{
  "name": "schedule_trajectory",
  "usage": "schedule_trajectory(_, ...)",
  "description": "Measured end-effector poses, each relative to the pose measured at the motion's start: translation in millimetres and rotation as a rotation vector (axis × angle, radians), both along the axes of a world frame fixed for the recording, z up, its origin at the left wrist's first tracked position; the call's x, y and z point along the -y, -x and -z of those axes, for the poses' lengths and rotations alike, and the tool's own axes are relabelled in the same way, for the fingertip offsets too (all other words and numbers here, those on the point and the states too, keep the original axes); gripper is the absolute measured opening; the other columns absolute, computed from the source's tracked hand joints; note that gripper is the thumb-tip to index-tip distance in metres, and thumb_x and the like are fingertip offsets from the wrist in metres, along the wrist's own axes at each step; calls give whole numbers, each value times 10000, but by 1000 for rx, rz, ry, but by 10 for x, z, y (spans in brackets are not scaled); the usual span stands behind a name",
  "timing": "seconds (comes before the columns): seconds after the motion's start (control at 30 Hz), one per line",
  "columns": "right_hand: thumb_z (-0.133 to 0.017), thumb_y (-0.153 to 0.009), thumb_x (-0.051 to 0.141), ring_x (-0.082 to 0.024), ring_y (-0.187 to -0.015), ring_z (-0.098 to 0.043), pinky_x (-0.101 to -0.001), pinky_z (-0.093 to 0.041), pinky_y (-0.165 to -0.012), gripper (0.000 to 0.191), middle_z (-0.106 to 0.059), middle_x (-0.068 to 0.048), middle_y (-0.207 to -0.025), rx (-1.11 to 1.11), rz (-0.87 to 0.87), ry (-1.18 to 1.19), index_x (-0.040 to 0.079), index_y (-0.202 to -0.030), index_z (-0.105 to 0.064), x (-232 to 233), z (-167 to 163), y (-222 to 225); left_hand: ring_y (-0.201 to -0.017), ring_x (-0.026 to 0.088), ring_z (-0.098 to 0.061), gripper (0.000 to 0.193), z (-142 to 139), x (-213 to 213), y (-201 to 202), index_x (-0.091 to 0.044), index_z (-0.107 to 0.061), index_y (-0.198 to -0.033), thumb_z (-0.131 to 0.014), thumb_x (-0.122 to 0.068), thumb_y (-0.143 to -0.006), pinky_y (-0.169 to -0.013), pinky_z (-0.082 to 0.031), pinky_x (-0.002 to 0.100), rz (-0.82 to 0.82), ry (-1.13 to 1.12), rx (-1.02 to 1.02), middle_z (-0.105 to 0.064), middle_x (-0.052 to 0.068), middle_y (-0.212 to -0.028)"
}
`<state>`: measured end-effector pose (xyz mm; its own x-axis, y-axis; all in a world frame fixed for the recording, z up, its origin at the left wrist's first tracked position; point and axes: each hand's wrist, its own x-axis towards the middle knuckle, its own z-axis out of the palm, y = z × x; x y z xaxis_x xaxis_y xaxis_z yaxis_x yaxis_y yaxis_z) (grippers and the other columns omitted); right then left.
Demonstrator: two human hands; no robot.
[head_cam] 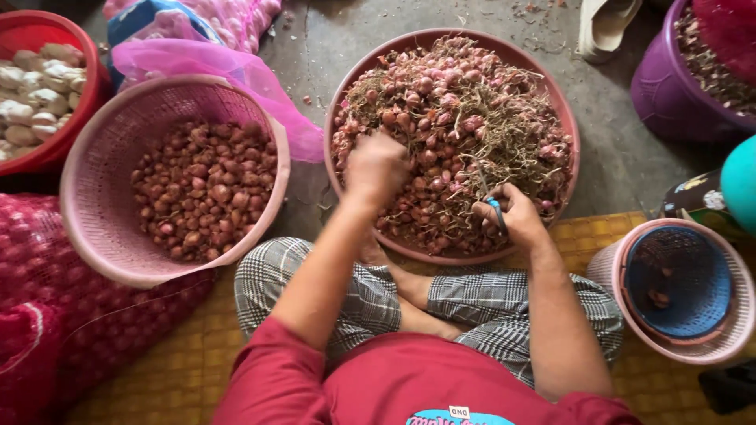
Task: The person sits on the floor and trims dried roots and stems off shallots using scissors, one shallot at a time, placing the trimmed shallots into a nearby basket and the cut-off roots aside.
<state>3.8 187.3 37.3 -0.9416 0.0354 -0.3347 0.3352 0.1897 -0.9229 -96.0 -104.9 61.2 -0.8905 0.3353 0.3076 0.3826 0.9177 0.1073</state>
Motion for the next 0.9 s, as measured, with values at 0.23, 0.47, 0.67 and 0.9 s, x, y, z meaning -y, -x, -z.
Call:
schedule_trajectory(0.23, -850, -797, 274, -124, -612, -643, -252, -482, -518, 427, -689, -55, -757, 163, -136, 29, 50, -1078, -618, -83, -24, -188, -823, 333, -692, 174, 592, -647, -197, -92, -720, -871, -802, -215, -779, -686, -568, 441, 152, -530, 182, -715, 106, -866)
schedule_trajectory(0.47, -841, -789, 287, -110, -578, -610, -260, -449, -471, 410, -659, -48, -719, 347, -218, 68, 71, -1055, -617, 78, -88, -169, -720, 128, -696, 297, 611, -369, -200, -27, -768, -968, -825, -276, -817, -692, -575, 297, -16, -1023, 746, -763, 55, -794)
schedule_trajectory(0.67, -868, -776, 280, -101, -524, -580, -253, -447, -461, 417, -662, -41, -703, 248, -104, 48, 62, -1016, -606, 373, 14, -142, -739, 95, -681, 314, 746, -421, -302, -6, -785, -982, -835, -277, -831, -688, -555, 257, 81, -1039, 1033, -764, 45, -836)
schedule_trajectory(0.9, -897, -744, 262, -113, -536, -604, -256, -458, -486, 437, -689, -62, -710, 161, -23, 12, 29, -1006, -638, 310, -26, -166, -704, 170, -635, 197, 929, -507, -222, -38, -686, -1061, -697, -117, -880, -635, -509, 332, -68, -1458, 1166, -706, 76, -832)
